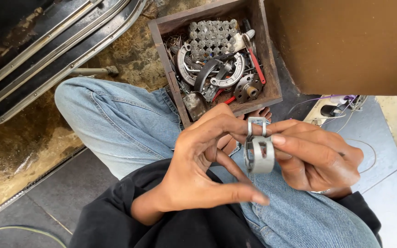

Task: The person sits on the floor and cleans a small metal part using a small brush. They scrub the surface and edges of the part, then switch to a thin wire to clean inside the holes and crevices. The person continues to alternate between the brush and wire to clean different areas of the metal part.

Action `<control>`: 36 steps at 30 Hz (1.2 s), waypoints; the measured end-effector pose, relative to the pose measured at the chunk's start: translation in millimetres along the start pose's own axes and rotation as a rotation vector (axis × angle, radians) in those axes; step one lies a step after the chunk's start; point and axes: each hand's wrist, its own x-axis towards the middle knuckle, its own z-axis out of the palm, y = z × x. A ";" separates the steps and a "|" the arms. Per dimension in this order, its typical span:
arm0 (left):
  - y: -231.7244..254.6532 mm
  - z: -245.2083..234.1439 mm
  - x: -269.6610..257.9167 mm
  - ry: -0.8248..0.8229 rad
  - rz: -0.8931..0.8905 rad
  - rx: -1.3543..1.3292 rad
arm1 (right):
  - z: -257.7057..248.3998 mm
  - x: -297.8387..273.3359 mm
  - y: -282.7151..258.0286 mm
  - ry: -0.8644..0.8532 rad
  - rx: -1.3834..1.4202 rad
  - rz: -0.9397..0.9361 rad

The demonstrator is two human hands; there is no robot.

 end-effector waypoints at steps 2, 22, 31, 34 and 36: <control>-0.4 -0.6 1.0 0.004 -0.012 -0.008 | 3.9 0.8 -1.1 0.036 -0.022 -0.016; 3.8 -7.1 -2.9 -0.076 0.127 0.241 | -7.4 -10.3 -16.9 0.008 -0.180 0.001; 2.1 -9.5 -5.1 -0.047 0.133 0.257 | -10.0 -3.5 -14.5 -0.138 -0.155 -0.012; 0.1 -10.3 -5.5 -0.021 0.118 0.255 | -7.9 -3.8 -10.7 -0.110 -0.099 -0.029; 0.6 -9.9 -3.9 -0.017 0.151 0.283 | -10.4 -3.3 -10.2 -0.145 -0.079 -0.044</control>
